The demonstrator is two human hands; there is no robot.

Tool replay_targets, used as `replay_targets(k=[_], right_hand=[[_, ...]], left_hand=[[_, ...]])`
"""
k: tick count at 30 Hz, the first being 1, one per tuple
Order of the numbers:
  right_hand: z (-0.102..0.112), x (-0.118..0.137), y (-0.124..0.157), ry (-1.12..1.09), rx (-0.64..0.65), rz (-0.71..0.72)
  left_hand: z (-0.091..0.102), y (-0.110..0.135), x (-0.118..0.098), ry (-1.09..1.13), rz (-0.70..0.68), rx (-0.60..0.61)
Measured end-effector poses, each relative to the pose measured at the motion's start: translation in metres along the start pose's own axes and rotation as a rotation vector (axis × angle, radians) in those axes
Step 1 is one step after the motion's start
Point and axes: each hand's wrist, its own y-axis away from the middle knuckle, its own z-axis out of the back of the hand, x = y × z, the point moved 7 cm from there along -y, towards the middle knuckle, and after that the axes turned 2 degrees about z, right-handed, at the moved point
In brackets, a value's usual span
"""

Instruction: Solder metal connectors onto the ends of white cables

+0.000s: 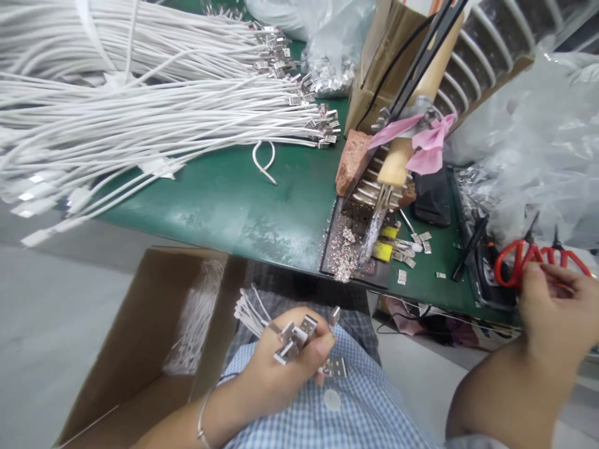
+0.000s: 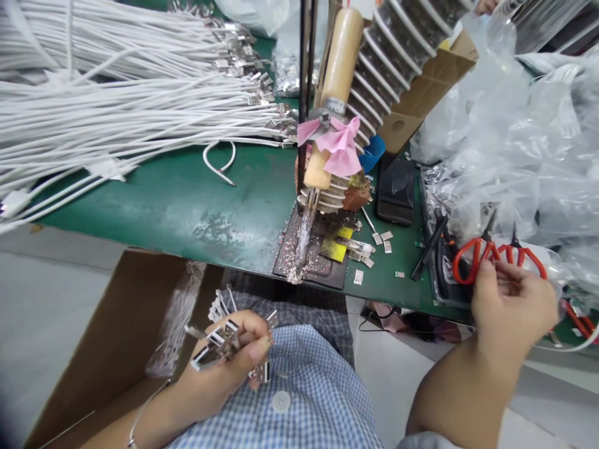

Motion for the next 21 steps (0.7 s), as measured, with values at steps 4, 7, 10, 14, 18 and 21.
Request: replay_targets(k=[4, 7, 10, 14, 18, 21], right_hand=[[-0.003, 0.078, 0.075, -0.632, 0.18, 0.397], [-0.025, 0.141, 0.133, -0.788, 0.525, 0.615], [-0.038, 0.173, 0.155, -1.043, 0.702, 0.606], [-0.042, 0.184, 0.156, -1.112, 0.708, 0.56], [-0.04, 0.186, 0.159, -1.112, 0.688, 0.576], [-0.036, 0.186, 0.16, -1.088, 0.602, 0.605]], left_hand=[[-0.003, -0.001, -0.005, -0.127, -0.006, 0.0], [-0.003, -0.002, -0.012, -0.232, -0.034, -0.03], [-0.004, -0.003, -0.018, -0.32, -0.073, -0.048], [-0.004, -0.004, -0.016, -0.342, -0.068, -0.007], [-0.004, -0.002, -0.012, -0.336, -0.062, 0.037], [-0.005, -0.001, -0.016, -0.39, -0.11, 0.039]])
